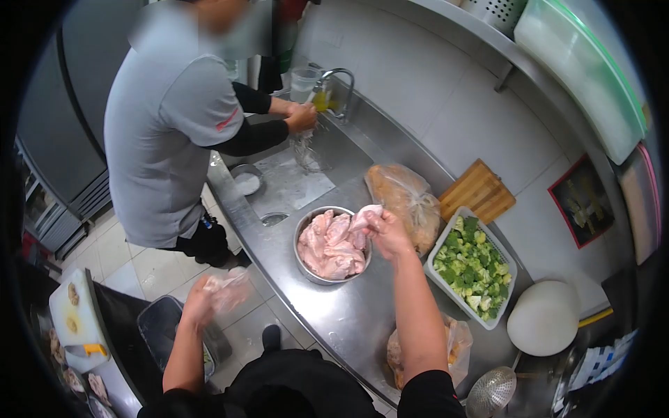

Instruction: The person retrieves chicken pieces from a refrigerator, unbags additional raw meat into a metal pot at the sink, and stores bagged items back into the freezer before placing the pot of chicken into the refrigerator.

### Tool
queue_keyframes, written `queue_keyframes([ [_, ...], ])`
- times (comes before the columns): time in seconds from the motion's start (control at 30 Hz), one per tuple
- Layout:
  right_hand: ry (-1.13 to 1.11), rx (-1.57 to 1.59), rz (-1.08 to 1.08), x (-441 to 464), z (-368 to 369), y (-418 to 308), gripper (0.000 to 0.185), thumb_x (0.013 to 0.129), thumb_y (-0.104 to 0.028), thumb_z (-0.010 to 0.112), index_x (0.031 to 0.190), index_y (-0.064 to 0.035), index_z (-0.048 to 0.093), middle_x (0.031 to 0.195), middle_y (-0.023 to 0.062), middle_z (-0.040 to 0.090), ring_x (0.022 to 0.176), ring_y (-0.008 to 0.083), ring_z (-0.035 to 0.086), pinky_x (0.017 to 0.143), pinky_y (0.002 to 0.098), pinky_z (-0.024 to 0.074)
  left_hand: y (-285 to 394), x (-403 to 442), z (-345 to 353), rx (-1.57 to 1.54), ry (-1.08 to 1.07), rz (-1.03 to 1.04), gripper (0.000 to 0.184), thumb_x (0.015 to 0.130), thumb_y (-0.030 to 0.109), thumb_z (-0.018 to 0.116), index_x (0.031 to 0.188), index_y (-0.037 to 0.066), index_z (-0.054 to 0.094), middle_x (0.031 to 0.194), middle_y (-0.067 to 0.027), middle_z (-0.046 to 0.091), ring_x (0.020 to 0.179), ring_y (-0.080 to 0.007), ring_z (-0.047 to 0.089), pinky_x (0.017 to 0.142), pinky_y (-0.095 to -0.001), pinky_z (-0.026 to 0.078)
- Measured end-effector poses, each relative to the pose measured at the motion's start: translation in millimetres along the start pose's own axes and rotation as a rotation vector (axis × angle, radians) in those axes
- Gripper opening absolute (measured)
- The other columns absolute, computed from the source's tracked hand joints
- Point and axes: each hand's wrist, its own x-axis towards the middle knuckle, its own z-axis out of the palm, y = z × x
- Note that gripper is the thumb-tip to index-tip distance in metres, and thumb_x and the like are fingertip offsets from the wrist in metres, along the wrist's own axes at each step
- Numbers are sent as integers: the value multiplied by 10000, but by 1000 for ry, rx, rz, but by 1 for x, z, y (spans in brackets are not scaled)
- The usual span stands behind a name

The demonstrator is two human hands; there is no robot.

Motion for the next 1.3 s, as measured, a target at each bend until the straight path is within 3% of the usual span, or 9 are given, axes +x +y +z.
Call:
queue_keyframes([
  [0.17,-105,97,-30,15,8,-1,132,938,-92,579,1061,-45,585,975,57,634,897,145,607,794,272,512,-47,-57,-135,27,353,-71,185,860,23,530,1034,-28,561,909,-118,628,690,-187,610,585,-335,540],
  [0.23,-151,101,1,18,9,1,132,935,-112,585,1058,-63,579,994,59,639,887,141,609,732,258,500,-99,-61,-207,-10,691,-102,173,848,39,531,1010,-8,572,914,-128,628,647,-198,601,567,-361,539],
  [0.37,-174,107,3,27,22,-5,103,922,-146,622,996,-81,592,905,37,647,797,118,604,653,243,479,-163,-59,-329,425,623,-455,445,845,75,534,1284,42,472,1105,-186,582,862,-321,628,584,-401,545],
  [0.47,-106,23,4,25,39,-10,117,905,-171,655,960,-84,598,847,24,650,741,109,603,624,241,475,-136,-69,-307,277,837,-384,541,847,103,555,1360,49,393,1256,-196,493,1115,-370,518,718,-513,526],
  [0.6,-32,-166,-48,24,48,-18,143,883,-163,683,962,-68,610,849,27,658,710,93,593,606,236,468,-143,-53,-306,315,786,-364,530,876,169,554,1366,87,369,1201,-129,503,1033,-310,515,721,-518,505],
  [0.7,13,-376,-175,16,49,-26,153,879,-133,675,986,-38,623,860,36,659,728,90,594,632,246,482,-143,-47,-273,374,797,-343,515,864,147,552,1351,123,386,1044,-103,540,792,-222,524,653,-491,506],
  [0.93,102,-720,-349,10,36,-33,271,885,-199,650,1073,-5,667,925,124,704,853,163,651,762,320,509,-153,-45,-229,431,613,-471,498,911,159,537,1376,82,378,1130,-123,548,840,-244,575,660,-431,527],
  [1.07,38,-1006,-178,-1,37,-38,379,829,-249,699,1135,-29,654,1024,183,688,953,286,668,842,374,506,-152,-45,-215,500,509,-517,464,921,161,534,1351,33,419,1092,-133,584,795,-221,603,580,-363,524],
  [1.3,-371,-1689,-95,-56,71,-18,367,802,-215,659,1157,-125,651,1141,154,621,1070,306,602,907,389,494,-146,-23,-186,549,252,-422,359,908,189,561,1227,28,524,894,-62,582,675,-165,580,567,-304,500],
])
